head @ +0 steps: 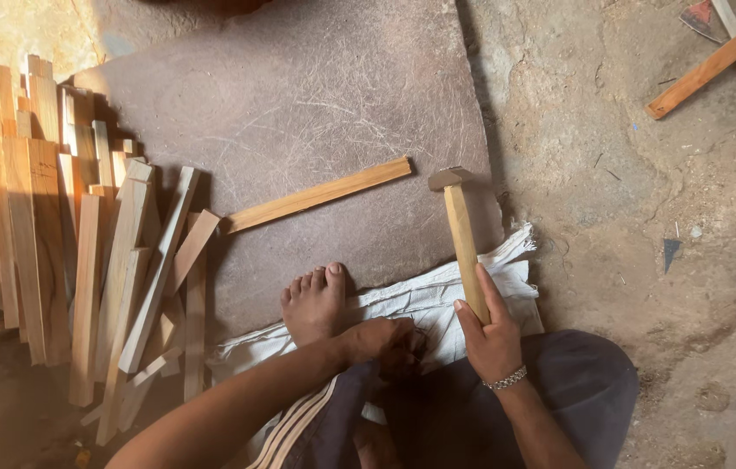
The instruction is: The person sits on the floor and repeatedly hammers nails into small wooden planks. They pick up a plank, place it on a work surface, hammer a nail into it, and then move the finished piece aside to repeat the process with a new plank.
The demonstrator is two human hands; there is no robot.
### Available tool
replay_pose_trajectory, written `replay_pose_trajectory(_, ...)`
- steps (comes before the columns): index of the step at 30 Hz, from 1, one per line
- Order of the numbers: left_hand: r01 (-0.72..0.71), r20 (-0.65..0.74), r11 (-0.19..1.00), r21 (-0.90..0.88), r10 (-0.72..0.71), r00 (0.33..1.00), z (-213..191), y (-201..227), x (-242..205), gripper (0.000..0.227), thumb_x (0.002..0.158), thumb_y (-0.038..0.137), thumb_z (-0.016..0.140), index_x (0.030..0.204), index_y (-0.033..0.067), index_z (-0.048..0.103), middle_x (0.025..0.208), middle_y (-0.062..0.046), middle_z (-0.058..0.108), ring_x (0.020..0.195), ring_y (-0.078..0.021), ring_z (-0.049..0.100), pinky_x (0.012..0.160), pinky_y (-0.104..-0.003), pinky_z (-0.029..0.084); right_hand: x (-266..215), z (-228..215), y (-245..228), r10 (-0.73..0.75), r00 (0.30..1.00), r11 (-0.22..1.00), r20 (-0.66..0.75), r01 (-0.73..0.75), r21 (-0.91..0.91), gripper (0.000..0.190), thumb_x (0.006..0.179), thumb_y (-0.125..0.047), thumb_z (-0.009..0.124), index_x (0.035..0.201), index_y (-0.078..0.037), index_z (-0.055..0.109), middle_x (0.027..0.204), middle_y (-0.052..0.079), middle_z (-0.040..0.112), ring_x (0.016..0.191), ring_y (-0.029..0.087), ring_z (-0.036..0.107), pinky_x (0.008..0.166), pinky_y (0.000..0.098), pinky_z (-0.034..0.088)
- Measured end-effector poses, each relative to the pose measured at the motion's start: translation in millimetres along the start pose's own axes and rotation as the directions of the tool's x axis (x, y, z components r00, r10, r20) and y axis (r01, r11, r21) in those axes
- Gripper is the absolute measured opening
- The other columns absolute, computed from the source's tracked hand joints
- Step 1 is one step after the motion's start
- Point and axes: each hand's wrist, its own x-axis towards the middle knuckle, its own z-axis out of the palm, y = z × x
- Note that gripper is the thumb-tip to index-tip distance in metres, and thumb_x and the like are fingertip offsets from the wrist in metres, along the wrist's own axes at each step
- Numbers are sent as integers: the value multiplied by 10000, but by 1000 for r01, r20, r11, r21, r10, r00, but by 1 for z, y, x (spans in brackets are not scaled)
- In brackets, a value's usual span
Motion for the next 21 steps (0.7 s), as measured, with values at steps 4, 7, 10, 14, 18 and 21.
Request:
replay_pose_trajectory(4, 52, -101, 999, -4, -52, 994, -13, 33, -12, 254, 851, 253, 814, 948, 70, 668, 892, -126, 738, 872, -256, 719, 779, -382, 567, 6, 1, 0, -98, 995, 995, -18, 99, 29, 655, 941, -222, 690, 1533, -66, 455, 1219, 187, 719, 978, 181, 721, 782, 330, 590)
replay_pose_trajectory(7, 79, -279, 881, -466, -231, 932, -42, 62, -12, 131, 860, 177, 772, 935, 89, 710, 908, -74, 768, 820, -201, 759, 766, -328, 677, 7, 0, 0, 38, 999, 999, 7, -38, 20, 684, 914, -221, 694, 1544, -104, 455, 1128, 168, 746, 860, 181, 706, 723, 333, 581)
replay_pose_trajectory(10, -194, -542, 925, -328, -16, 840, -90, 79, -8, 136, 872, 141, 746, 975, 54, 743, 974, -56, 789, 871, -118, 778, 812, -294, 638, 8, -1, 0, 4, 1000, 999, 2, -4, 46, 686, 909, -217, 692, 1538, -90, 447, 1131, 159, 738, 834, 160, 703, 703, 324, 581)
replay_pose_trajectory(14, -8, -642, 971, -240, -152, 752, -135, 79, 15, 171, 961, 219, 678, 1089, 120, 733, 966, -44, 774, 802, -101, 769, 738, -271, 683, 8, -1, 3, -2, 1000, 999, 5, 2, 54, 693, 911, -229, 698, 1540, -83, 447, 1105, 148, 748, 839, 145, 702, 715, 315, 579)
replay_pose_trajectory(18, -129, -720, 912, 389, 389, 575, -164, 64, 49, 128, 981, 143, 665, 1018, 94, 778, 982, -78, 738, 801, -140, 718, 690, -291, 668, 9, 1, 6, 35, 999, 997, 19, -36, 69, 707, 905, -240, 702, 1545, -94, 438, 1104, 150, 744, 830, 153, 697, 710, 321, 587)
replay_pose_trajectory(21, -82, -724, 895, 439, 406, 558, -174, 50, 72, 139, 1014, 140, 637, 1040, 107, 770, 975, -49, 761, 791, -137, 720, 722, -306, 648, 8, 2, 7, 33, 999, 996, 16, -34, 88, 706, 909, -233, 699, 1548, -96, 431, 1107, 149, 744, 838, 151, 697, 715, 323, 588)
